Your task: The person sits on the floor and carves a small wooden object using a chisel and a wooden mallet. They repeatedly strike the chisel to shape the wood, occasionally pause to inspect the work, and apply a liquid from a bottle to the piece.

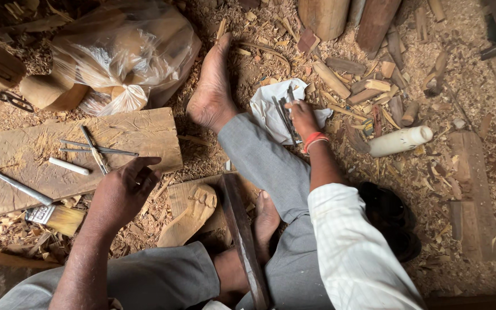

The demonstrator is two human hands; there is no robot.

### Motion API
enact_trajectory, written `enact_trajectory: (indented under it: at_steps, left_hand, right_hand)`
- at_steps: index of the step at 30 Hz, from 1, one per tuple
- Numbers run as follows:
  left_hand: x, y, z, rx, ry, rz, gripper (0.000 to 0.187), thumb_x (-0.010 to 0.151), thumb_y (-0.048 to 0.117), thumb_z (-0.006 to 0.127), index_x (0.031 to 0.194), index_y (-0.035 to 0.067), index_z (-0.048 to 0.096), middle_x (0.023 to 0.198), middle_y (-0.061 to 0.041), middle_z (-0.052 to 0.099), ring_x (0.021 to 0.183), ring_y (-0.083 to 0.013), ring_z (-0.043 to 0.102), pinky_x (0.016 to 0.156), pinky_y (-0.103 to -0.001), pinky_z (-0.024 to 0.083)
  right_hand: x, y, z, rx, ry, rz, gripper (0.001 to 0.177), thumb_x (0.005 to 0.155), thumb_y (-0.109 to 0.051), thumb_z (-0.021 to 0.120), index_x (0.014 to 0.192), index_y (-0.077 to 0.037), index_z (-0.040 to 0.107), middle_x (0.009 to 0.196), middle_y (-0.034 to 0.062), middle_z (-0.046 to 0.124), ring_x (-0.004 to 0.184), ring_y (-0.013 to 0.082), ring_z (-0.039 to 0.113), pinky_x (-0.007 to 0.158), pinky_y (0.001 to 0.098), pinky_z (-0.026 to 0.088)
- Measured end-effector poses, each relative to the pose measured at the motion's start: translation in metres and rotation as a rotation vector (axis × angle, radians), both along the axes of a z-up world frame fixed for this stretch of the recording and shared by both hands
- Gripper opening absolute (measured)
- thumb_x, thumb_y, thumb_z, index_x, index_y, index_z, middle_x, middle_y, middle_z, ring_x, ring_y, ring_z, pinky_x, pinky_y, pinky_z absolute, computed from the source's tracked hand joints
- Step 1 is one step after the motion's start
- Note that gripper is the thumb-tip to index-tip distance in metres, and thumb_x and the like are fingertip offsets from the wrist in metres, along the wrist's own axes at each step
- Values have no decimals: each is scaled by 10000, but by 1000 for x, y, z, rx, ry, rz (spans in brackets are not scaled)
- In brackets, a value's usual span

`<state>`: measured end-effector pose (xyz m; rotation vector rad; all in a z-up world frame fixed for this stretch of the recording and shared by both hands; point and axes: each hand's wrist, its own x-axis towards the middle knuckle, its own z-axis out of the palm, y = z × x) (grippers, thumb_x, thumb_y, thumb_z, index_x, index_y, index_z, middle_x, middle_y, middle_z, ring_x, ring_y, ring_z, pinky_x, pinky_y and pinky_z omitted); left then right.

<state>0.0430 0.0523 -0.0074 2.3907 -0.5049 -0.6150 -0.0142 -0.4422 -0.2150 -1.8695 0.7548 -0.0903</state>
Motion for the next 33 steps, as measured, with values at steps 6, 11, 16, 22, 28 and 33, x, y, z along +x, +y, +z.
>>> enact_trajectory:
  at_steps: [6, 11, 16, 22, 28, 33]
  left_hand:
    - [4, 1, -4, 7, 12, -16, 382, 965, 364, 626, 1287, 160, 654, 984, -98, 800, 896, -253, 782, 822, -401, 614]
    - [2, -1, -2, 26, 17, -11, 382, 964, 368, 627, 1286, 165, 654, 978, -99, 798, 878, -258, 782, 817, -404, 614]
    - [4, -1, -3, 15, 15, -16, 369, 956, 346, 644, 1275, 162, 660, 984, -97, 799, 867, -253, 784, 810, -407, 614]
    - [5, -2, -4, 4, -4, -37, 362, 950, 330, 649, 1269, 158, 662, 980, -94, 802, 878, -248, 783, 813, -401, 614]
    - [3, -4, -4, -76, 137, 35, 391, 961, 347, 642, 1305, 163, 653, 1062, -94, 793, 948, -215, 772, 859, -374, 611]
    - [-23, -25, -38, -524, 519, 368, 531, 970, 369, 581, 1449, 143, 552, 1241, -91, 720, 1121, -186, 683, 974, -355, 539]
  right_hand:
    - [14, 29, 18, -588, 301, 208, 295, 934, -351, 714, 1103, -110, 736, 980, 151, 750, 880, 306, 707, 767, 414, 541]
    - [12, 37, 36, -743, 337, 134, 387, 775, -373, 827, 1068, -135, 742, 964, 116, 761, 842, 296, 736, 736, 435, 554]
    - [13, 34, 45, -873, 376, 239, 216, 871, -324, 775, 992, -145, 772, 899, 145, 761, 834, 334, 722, 744, 477, 548]
    - [16, 26, 26, -871, 369, 256, 268, 818, -341, 804, 932, -101, 766, 847, 133, 750, 786, 312, 716, 716, 459, 552]
    - [7, -4, 41, 362, -209, -366, 171, 878, -243, 723, 817, -132, 608, 604, -56, 439, 480, 80, 374, 409, 263, 305]
    - [-28, 55, 114, 824, -344, -89, 147, 981, -198, 623, 847, -145, 596, 661, -104, 456, 513, 14, 374, 430, 202, 262]
